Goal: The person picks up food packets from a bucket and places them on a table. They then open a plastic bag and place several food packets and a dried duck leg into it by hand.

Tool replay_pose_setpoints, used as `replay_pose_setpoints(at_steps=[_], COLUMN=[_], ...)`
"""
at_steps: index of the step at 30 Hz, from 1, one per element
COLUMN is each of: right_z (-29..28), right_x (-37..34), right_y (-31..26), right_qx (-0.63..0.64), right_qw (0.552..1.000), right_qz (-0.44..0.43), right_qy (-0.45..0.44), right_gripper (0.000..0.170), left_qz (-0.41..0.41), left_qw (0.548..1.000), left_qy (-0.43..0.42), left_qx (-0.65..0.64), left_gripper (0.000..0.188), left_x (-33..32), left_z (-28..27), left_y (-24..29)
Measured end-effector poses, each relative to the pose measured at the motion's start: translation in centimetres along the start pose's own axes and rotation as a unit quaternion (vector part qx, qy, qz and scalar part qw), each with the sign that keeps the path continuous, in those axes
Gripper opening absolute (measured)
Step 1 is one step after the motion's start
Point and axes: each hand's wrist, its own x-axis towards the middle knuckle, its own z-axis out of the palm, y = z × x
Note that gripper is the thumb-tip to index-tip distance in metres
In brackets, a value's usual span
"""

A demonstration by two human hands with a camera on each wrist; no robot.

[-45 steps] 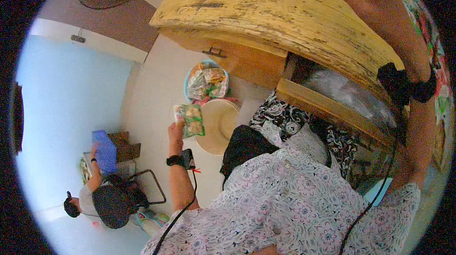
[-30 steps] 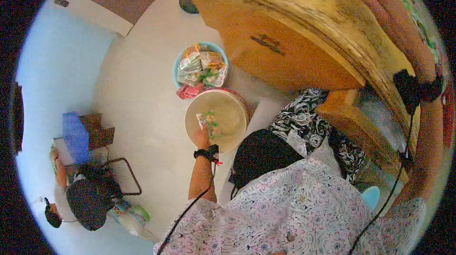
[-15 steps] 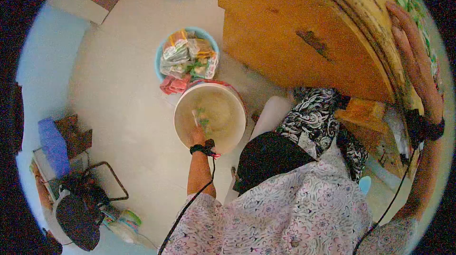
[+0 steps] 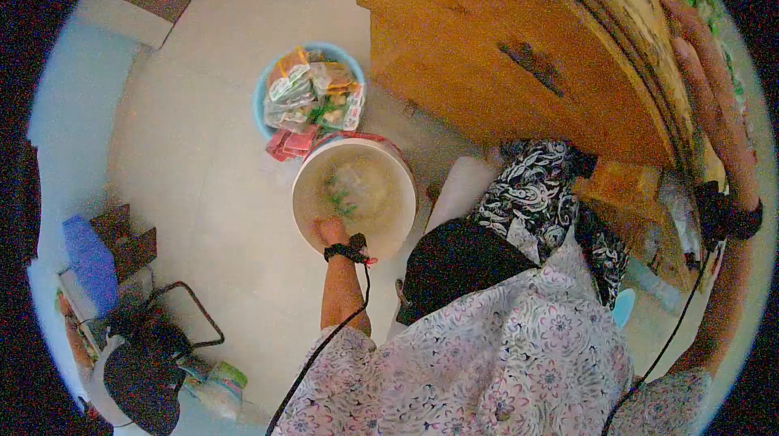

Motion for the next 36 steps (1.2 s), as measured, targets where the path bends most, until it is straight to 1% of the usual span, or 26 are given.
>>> replay_pose_setpoints(at_steps=[1, 2, 3, 4, 5, 7, 9, 11, 12, 14, 16, 19, 22, 23, 24, 25, 26, 27, 28, 29, 30, 31, 32, 33, 35, 36], right_z=[-0.2, -0.4, -0.6, -0.7, -0.7, -0.6, -1.0, -1.0, -0.9, -0.9, -1.3, 0.1, 1.6, 1.1, 0.6, 0.9, 1.0, 0.5, 0.0, -0.3, 0.0, 1.2, 2.2, 2.8, 4.0, 8.2], right_x=[0.0, 0.1, 0.2, 0.2, 0.1, 0.2, 0.2, 0.1, 0.4, 0.5, 0.5, 0.2, 0.5, 0.3, 0.1, 0.9, 1.2, 0.9, 0.6, 0.1, -0.7, -2.0, -3.3, -4.8, -7.8, -8.9], right_y=[-0.4, -0.7, -1.0, -1.1, -1.1, -0.8, -1.3, -1.2, -0.9, -1.2, -2.2, -0.3, -0.6, -2.6, -4.6, -3.1, -2.5, -3.6, -5.6, -7.7, -10.4, -13.4, -16.7, -19.7, -25.7, -28.3], right_qx=[0.006, -0.011, -0.028, -0.045, -0.042, -0.038, -0.016, -0.01, -0.015, -0.026, -0.036, -0.03, 0.014, -0.011, -0.035, -0.03, -0.027, 0.014, 0.051, 0.089, 0.181, 0.266, 0.306, 0.26, 0.176, 0.365], right_qw=[1.0, 1.0, 1.0, 0.999, 0.999, 0.999, 1.0, 1.0, 0.999, 0.999, 0.998, 0.997, 0.992, 0.993, 0.993, 0.991, 0.988, 0.986, 0.981, 0.975, 0.937, 0.879, 0.855, 0.85, 0.819, 0.737], right_qz=[0.01, 0.004, -0.002, -0.008, -0.011, -0.016, 0.0, -0.002, -0.013, -0.025, -0.026, -0.069, -0.105, -0.096, -0.087, -0.115, -0.144, -0.163, -0.183, -0.203, -0.284, -0.357, -0.4, -0.449, -0.547, -0.566], right_qy=[-0.004, -0.005, -0.006, -0.007, -0.009, -0.012, -0.024, -0.03, -0.03, -0.037, -0.044, -0.007, 0.063, 0.071, 0.077, 0.058, 0.041, 0.033, 0.028, 0.022, 0.097, 0.17, 0.123, 0.09, 0.018, 0.058], right_gripper=[0.049, 0.049, 0.05, 0.05, 0.05, 0.05, 0.05, 0.05, 0.05, 0.05, 0.049, 0.049, 0.045, 0.041, 0.042, 0.045, 0.047, 0.047, 0.047, 0.049, 0.042, 0.036, 0.031, 0.026, 0.018, 0.026], left_qz=[-0.049, -0.09, -0.112, -0.113, -0.112, -0.097, -0.058, 0.013, 0.038, 0.046, 0.012, 0.085, 0.105, 0.115, 0.122, 0.128, 0.145, 0.162, 0.181, 0.186, 0.19, 0.199, 0.167, 0.137, 0.203, 0.206], left_qw=[0.991, 0.959, 0.91, 0.871, 0.874, 0.894, 0.874, 0.811, 0.738, 0.634, 0.587, 0.595, 0.537, 0.521, 0.503, 0.485, 0.496, 0.507, 0.517, 0.508, 0.501, 0.494, 0.502, 0.509, 0.548, 0.56], left_qy=[0.043, 0.098, 0.155, 0.194, 0.164, 0.079, 0.058, 0.067, 0.058, 0.007, -0.074, -0.094, -0.102, -0.111, -0.118, -0.123, -0.107, -0.089, -0.068, -0.064, -0.065, -0.068, -0.071, -0.073, -0.088, -0.078], left_qx=[-0.118, -0.252, -0.368, -0.438, -0.444, -0.431, -0.478, -0.582, -0.671, -0.772, -0.806, -0.794, -0.83, -0.838, -0.847, -0.856, -0.849, -0.842, -0.834, -0.838, -0.842, -0.843, -0.846, -0.847, -0.806, -0.799], left_gripper=[0.021, 0.023, 0.024, 0.026, 0.026, 0.028, 0.03, 0.032, 0.032, 0.033, 0.034, 0.032, 0.028, 0.028, 0.027, 0.026, 0.027, 0.029, 0.03, 0.028, 0.026, 0.023, 0.022, 0.021, 0.019, 0.019], left_x=[-0.1, 0.4, 0.9, 1.0, 0.5, -2.1, -2.8, -1.4, -0.7, -0.6, -2.8, -1.9, -3.3, -3.9, -4.5, -5.0, -6.1, -7.4, -8.1, -8.2, -8.4, -8.7, -9.8, -11.2, -6.4, -5.1], left_z=[1.8, 4.2, 6.5, 6.4, 6.4, 0.2, -2.2, -0.1, 0.7, -2.1, -12.4, -17.2, -23.2, -24.9, -26.6, -28.4, -30.4, -32.8, -34.8, -36.3, -37.3, -37.9, -39.1, -40.4, -39.4, -39.3], left_y=[0.2, 0.7, 1.0, 1.2, 1.1, 0.4, 0.7, 1.5, 2.1, 2.5, 1.5, 1.6, 1.8, 1.7, 1.8, 1.6, 1.5, 1.1, 1.1, 1.3, 1.7, 2.6, 3.2, 3.8, 3.7, 3.6])
